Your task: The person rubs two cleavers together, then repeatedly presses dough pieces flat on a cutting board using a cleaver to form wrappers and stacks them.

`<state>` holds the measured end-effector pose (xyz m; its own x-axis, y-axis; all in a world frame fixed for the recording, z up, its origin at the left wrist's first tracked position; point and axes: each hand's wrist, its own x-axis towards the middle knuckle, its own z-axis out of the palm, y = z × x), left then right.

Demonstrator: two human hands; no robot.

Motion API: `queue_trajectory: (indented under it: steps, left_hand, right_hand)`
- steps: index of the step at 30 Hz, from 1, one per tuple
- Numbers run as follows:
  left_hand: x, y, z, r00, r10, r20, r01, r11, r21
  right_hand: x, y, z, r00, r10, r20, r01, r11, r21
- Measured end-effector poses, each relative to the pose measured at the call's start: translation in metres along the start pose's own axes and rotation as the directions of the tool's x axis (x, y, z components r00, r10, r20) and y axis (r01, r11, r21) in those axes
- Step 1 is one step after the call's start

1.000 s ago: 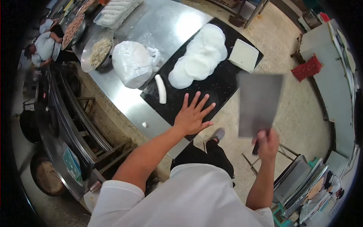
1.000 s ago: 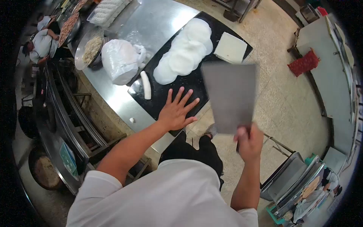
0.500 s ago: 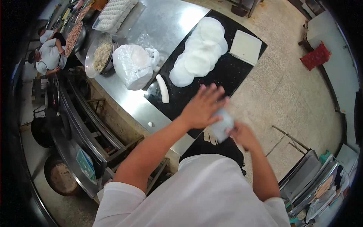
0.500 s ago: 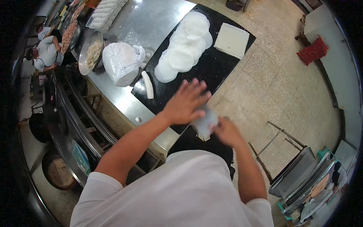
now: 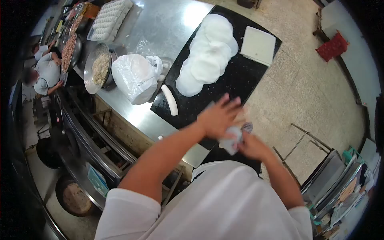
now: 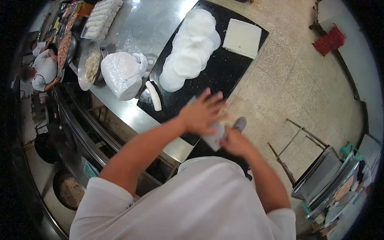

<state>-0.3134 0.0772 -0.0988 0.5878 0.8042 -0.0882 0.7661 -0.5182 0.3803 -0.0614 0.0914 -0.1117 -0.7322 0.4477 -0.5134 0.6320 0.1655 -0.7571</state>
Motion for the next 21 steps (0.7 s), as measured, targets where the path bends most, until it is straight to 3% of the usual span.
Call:
queue_trajectory:
  steps: [1, 2, 4, 5, 7, 9, 11, 13, 14, 15, 16, 18, 19, 20, 21]
  left_hand:
    - [-0.008, 0.009, 0.015, 0.991, 0.115, -0.073, -0.127, 0.976, -0.178]
    - [-0.003, 0.005, 0.018, 0.987, 0.141, -0.083, -0.148, 0.985, -0.092]
    - [0.001, 0.007, 0.015, 0.982, 0.172, -0.073, -0.176, 0.983, -0.055]
    - [0.007, -0.005, 0.003, 0.989, 0.127, -0.069, -0.129, 0.991, -0.023]
    - [0.022, -0.022, -0.006, 0.991, 0.102, -0.087, -0.098, 0.994, 0.039]
    - [0.028, -0.047, -0.012, 0.980, 0.025, -0.199, -0.008, 0.996, 0.085]
    - [0.035, -0.062, -0.025, 0.976, 0.029, -0.216, -0.006, 0.994, 0.107]
    - [0.029, -0.051, -0.019, 0.971, 0.019, -0.237, 0.002, 0.996, 0.090]
    - [0.013, -0.029, -0.007, 0.987, 0.043, -0.156, -0.034, 0.998, 0.060]
    - [0.002, -0.011, 0.001, 0.995, 0.071, -0.074, -0.069, 0.997, 0.029]
    - [-0.001, 0.004, 0.009, 0.996, 0.058, -0.071, -0.057, 0.998, 0.015]
    - [0.009, 0.017, 0.025, 0.969, 0.235, -0.080, -0.239, 0.970, -0.038]
    - [0.014, 0.013, 0.027, 0.969, 0.238, -0.073, -0.242, 0.968, -0.063]
    - [0.021, 0.006, 0.022, 0.980, 0.193, -0.041, -0.194, 0.981, -0.020]
    - [0.040, -0.012, 0.011, 0.987, 0.158, -0.022, -0.157, 0.987, 0.041]
  right_hand:
    - [-0.015, 0.001, 0.018, 0.995, -0.058, -0.081, 0.054, 0.998, -0.043]
    - [-0.004, -0.009, 0.013, 0.996, -0.051, -0.078, 0.048, 0.998, -0.039]
    - [-0.009, -0.050, 0.001, 0.936, 0.349, -0.047, -0.347, 0.937, 0.035]
    - [-0.005, -0.060, -0.009, 0.928, 0.370, -0.046, -0.367, 0.929, 0.053]
    - [0.021, -0.071, -0.045, 0.935, 0.355, -0.010, -0.354, 0.930, -0.095]
    - [0.052, -0.064, -0.067, 0.951, 0.309, -0.026, -0.310, 0.947, -0.085]
    - [0.052, -0.065, -0.056, 0.959, 0.282, 0.006, -0.281, 0.957, -0.068]
    - [0.040, -0.063, -0.042, 0.972, 0.202, -0.119, -0.218, 0.965, -0.143]
    - [0.019, -0.051, -0.026, 0.987, 0.138, -0.080, -0.144, 0.986, -0.085]
    - [0.000, -0.050, -0.014, 0.965, 0.260, 0.041, -0.259, 0.965, -0.042]
    - [-0.017, -0.015, 0.020, 0.980, 0.194, 0.034, -0.196, 0.978, 0.072]
    - [-0.015, -0.027, 0.015, 0.961, 0.275, -0.042, -0.273, 0.961, 0.039]
    - [-0.023, -0.037, 0.011, 0.929, 0.352, -0.116, -0.353, 0.936, 0.016]
    - [-0.011, -0.041, -0.005, 0.887, 0.458, -0.059, -0.461, 0.885, -0.067]
    - [0.000, -0.034, -0.017, 0.913, 0.407, -0.031, -0.408, 0.909, -0.090]
